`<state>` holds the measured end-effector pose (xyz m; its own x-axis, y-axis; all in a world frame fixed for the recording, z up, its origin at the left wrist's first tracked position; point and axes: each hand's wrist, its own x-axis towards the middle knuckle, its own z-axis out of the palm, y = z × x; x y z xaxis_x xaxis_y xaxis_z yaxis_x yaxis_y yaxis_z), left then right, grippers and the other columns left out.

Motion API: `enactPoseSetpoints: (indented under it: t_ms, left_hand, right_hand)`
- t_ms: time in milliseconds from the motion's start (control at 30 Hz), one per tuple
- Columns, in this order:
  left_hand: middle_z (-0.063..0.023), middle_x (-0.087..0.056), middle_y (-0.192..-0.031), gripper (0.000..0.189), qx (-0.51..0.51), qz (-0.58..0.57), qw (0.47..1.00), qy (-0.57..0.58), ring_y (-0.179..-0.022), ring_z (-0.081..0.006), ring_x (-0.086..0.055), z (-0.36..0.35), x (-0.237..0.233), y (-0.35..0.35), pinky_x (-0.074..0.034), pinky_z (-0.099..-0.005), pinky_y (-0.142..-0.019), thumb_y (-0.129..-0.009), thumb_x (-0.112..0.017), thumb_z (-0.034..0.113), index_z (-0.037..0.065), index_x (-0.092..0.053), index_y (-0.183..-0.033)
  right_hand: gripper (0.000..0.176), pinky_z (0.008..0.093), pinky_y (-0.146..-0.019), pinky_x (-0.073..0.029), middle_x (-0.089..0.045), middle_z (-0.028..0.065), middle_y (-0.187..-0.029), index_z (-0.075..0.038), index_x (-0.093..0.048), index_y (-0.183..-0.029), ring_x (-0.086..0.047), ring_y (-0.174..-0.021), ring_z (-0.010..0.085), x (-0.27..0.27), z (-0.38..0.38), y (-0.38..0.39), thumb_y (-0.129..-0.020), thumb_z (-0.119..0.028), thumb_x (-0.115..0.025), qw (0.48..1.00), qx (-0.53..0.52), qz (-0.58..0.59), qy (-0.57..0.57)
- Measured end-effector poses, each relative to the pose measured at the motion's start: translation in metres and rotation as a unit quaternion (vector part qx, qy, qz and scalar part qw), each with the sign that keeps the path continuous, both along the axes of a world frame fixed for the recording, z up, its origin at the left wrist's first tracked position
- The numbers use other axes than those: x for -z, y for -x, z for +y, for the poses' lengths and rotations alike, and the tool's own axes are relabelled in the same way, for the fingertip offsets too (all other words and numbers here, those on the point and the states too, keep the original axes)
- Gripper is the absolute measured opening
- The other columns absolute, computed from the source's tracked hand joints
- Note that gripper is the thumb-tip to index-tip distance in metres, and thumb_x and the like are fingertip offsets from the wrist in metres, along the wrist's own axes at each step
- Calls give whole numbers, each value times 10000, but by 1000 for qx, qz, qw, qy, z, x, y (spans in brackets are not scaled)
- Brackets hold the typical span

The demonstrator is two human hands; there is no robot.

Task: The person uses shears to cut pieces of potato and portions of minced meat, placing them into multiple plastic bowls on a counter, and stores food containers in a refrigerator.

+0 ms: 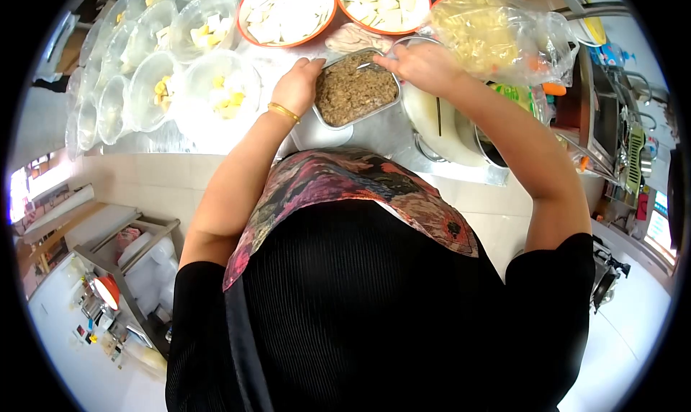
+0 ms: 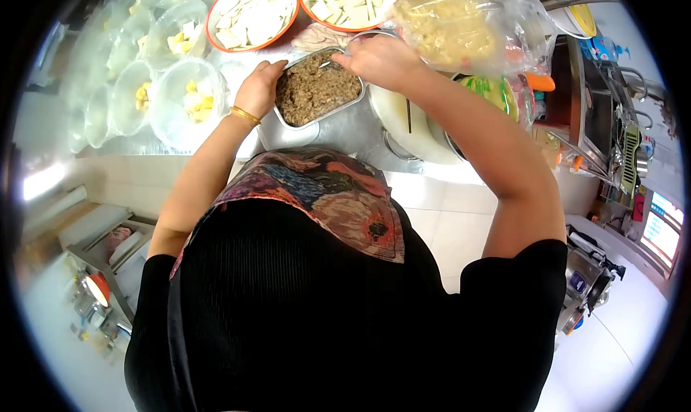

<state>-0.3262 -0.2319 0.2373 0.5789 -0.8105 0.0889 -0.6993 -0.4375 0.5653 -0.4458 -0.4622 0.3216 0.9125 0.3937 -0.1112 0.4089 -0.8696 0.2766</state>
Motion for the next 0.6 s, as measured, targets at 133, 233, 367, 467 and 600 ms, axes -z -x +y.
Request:
enactPoseSetpoints:
  t_ms: [133,233,367,467,600]
  left_hand:
    - [-168,-514,-1074,479,50,-117,991,49,-943,-326,-536,-7,-10,-1,-456,-363,-793,-774,-430,0,105,-449,-1241]
    - [-167,-477,-1165,581,136,-75,987,45,-1020,-329,-507,-20,-21,2,-436,-344,-860,-726,-436,-52,117,-410,-1281]
    - [-150,-459,-1216,550,184,-110,976,25,-1073,-305,-493,-28,-12,2,-427,-333,-889,-740,-430,-35,122,-433,-1267]
    - [-121,-487,-1191,426,179,-137,974,22,-1036,-282,-515,-30,-12,3,-440,-327,-866,-769,-442,34,103,-503,-1185]
    - [-94,-527,-1136,344,181,-157,970,51,-980,-262,-538,-31,-15,1,-461,-323,-820,-765,-485,57,82,-551,-1102]
  right_hand:
    - [214,317,-553,-505,-593,68,-723,-93,-613,-954,-623,-660,214,-16,18,3,-761,-83,-523,999,50,17,-5]
    - [160,322,-584,-513,-626,83,-778,-72,-630,-877,-637,-708,220,-23,47,2,-744,-68,-541,990,138,36,-6]
    - [152,345,-624,-516,-639,113,-841,-74,-643,-850,-640,-756,249,-22,40,2,-730,-64,-550,955,248,107,-124]
    - [193,357,-646,-511,-639,118,-853,-102,-650,-887,-635,-775,258,-34,43,15,-726,-62,-551,939,276,106,-177]
    - [269,377,-652,-494,-633,122,-852,-138,-647,-966,-621,-779,265,-54,46,33,-726,-67,-551,929,323,109,-143]
